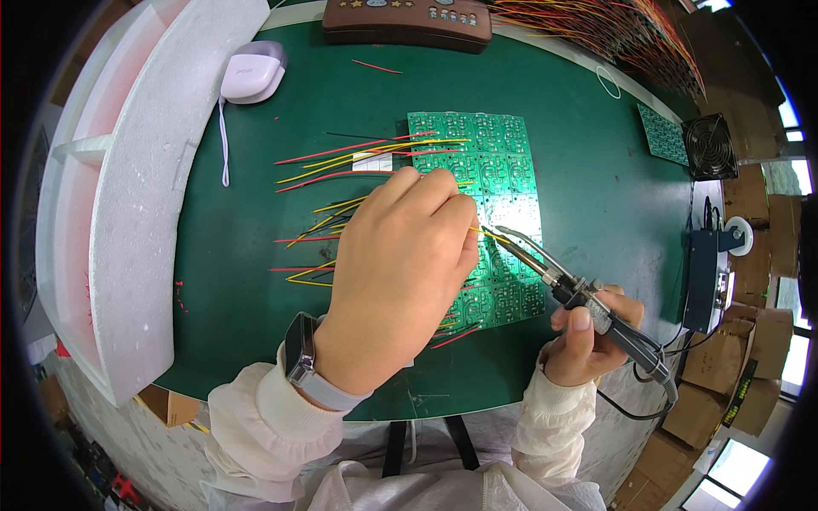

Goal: The person solders multiple wires onto a green printed circuit board using a handheld soldering iron.

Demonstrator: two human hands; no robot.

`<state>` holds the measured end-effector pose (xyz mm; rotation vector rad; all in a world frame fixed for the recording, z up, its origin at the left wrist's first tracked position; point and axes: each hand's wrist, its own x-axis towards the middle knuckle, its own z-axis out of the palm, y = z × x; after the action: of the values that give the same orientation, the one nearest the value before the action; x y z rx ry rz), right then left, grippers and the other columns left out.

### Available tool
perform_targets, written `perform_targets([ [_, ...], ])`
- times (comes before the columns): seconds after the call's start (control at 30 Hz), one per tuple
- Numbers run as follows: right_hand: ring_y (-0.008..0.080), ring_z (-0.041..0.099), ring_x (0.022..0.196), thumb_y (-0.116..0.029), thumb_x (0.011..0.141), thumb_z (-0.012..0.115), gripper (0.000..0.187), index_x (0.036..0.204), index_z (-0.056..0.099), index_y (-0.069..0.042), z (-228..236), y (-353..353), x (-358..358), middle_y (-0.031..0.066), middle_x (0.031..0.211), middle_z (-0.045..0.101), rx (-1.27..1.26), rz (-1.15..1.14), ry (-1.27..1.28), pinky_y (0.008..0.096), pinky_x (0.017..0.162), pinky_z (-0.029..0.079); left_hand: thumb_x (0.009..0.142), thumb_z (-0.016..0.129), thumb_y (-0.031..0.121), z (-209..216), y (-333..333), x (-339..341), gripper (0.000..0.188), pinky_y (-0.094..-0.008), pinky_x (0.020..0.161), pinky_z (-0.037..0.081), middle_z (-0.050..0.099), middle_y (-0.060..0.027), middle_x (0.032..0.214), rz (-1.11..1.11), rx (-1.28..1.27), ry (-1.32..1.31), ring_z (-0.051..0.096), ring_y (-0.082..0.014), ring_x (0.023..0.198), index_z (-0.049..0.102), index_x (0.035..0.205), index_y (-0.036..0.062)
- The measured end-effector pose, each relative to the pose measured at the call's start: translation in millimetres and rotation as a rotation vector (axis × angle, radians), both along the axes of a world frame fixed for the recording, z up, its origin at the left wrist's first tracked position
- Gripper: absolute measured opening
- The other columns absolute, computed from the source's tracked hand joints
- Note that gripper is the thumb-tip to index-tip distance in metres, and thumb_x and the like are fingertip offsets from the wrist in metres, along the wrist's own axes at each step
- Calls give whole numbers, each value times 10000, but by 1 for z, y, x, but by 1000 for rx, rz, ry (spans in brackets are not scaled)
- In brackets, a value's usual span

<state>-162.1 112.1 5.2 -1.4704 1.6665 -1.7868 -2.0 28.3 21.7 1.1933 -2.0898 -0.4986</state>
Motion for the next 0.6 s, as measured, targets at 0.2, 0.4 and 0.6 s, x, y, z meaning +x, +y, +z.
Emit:
perform_targets([
  [0.2,114,474,561,-206,734,649,302,834,445,-7,0,1,0,34,536,522,1,2,2,225,575,397,593,620,-20,0,1,1,118,-314,557,397,500,-55,707,0,8,10,485,-217,672,541,666,28],
  [0.4,113,475,559,-211,731,653,303,820,445,-9,-1,0,0,33,536,520,2,-4,0,223,567,400,595,622,-20,-3,1,1,121,-312,554,395,496,-55,700,-3,6,10,483,-216,668,542,671,29],
  [0.6,124,486,566,-233,714,675,331,788,455,2,0,0,-1,48,597,532,15,-6,-11,227,555,402,604,625,-21,-5,2,2,120,-310,542,384,485,-48,684,1,-5,60,469,-207,644,549,678,34],
])
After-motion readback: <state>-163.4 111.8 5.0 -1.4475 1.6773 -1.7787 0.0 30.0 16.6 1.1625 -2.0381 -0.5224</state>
